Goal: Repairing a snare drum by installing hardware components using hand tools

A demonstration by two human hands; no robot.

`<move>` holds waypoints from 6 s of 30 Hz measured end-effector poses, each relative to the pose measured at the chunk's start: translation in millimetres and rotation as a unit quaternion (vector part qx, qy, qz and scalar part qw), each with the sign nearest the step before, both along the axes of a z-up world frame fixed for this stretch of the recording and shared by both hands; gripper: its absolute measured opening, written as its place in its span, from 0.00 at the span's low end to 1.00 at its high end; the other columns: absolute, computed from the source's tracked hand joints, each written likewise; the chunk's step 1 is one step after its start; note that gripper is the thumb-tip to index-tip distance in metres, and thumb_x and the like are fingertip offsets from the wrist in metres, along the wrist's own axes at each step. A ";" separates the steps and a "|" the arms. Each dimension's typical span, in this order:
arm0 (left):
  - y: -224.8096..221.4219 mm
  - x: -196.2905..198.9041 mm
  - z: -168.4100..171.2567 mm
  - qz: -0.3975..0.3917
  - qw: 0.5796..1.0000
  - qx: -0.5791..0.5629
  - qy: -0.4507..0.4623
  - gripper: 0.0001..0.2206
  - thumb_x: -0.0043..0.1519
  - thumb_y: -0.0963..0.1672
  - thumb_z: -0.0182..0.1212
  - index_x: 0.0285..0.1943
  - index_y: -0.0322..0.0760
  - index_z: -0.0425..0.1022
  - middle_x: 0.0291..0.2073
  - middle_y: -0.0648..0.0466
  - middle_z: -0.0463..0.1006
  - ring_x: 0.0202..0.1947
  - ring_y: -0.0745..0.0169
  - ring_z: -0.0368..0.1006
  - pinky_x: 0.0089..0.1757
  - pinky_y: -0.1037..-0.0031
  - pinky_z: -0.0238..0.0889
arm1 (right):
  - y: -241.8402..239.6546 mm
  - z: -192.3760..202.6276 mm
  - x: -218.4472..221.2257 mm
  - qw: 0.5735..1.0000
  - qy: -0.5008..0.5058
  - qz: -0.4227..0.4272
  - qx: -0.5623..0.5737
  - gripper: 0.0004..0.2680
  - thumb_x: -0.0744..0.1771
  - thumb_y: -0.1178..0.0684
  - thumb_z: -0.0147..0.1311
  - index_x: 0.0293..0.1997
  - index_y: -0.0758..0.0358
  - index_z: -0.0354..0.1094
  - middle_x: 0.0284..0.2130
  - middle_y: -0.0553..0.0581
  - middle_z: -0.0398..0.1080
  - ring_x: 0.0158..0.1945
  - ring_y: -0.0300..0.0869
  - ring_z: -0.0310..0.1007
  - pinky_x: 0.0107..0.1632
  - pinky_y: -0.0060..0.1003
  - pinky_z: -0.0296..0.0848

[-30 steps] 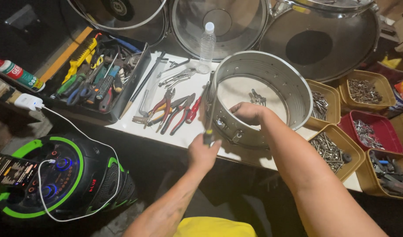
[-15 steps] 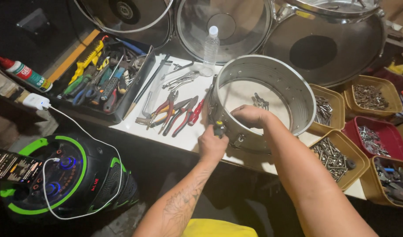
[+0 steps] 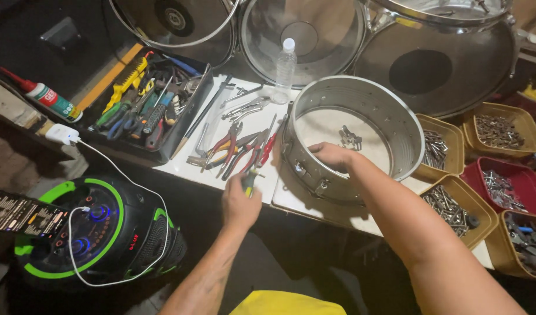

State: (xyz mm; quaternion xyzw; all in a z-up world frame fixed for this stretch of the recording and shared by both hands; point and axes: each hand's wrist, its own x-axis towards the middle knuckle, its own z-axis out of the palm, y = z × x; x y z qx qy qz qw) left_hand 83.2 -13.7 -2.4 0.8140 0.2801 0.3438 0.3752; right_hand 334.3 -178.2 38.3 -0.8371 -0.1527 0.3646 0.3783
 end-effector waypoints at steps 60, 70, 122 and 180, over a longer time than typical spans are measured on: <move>85.3 -39.0 2.7 -0.226 0.898 -0.327 0.190 0.29 0.41 0.41 0.80 0.54 0.30 0.79 0.45 0.35 0.80 0.38 0.44 0.80 0.30 0.60 0.75 | 7.5 -29.3 29.5 0.999 0.029 -0.009 -0.010 0.16 0.60 0.49 0.65 0.47 0.69 0.78 0.43 0.76 0.75 0.44 0.62 0.77 0.43 0.53 0.80; 64.7 -44.8 15.6 -0.065 0.866 -0.495 0.008 0.13 0.64 0.42 0.61 0.53 0.26 0.74 0.33 0.38 0.76 0.19 0.48 0.77 0.19 0.70 0.75 | 7.2 -37.3 34.9 0.998 0.063 -0.017 0.007 0.12 0.61 0.53 0.63 0.44 0.67 0.79 0.37 0.71 0.77 0.36 0.57 0.80 0.37 0.45 0.81; 17.0 -95.1 13.0 -0.056 0.912 -0.403 0.055 0.18 0.57 0.44 0.67 0.52 0.24 0.76 0.26 0.38 0.79 0.17 0.59 0.75 0.19 0.73 0.74 | -4.6 2.0 -11.9 0.996 0.028 -0.043 0.068 0.13 0.65 0.49 0.63 0.49 0.67 0.77 0.38 0.67 0.77 0.39 0.50 0.78 0.41 0.42 0.79; 10.6 -98.7 14.1 -0.027 0.930 -0.360 0.068 0.14 0.51 0.40 0.61 0.47 0.39 0.73 0.27 0.49 0.78 0.20 0.64 0.73 0.23 0.74 0.69 | 7.8 62.7 -41.8 0.987 -0.004 0.064 -0.145 0.09 0.63 0.56 0.51 0.38 0.66 0.79 0.34 0.57 0.79 0.37 0.44 0.75 0.45 0.39 0.74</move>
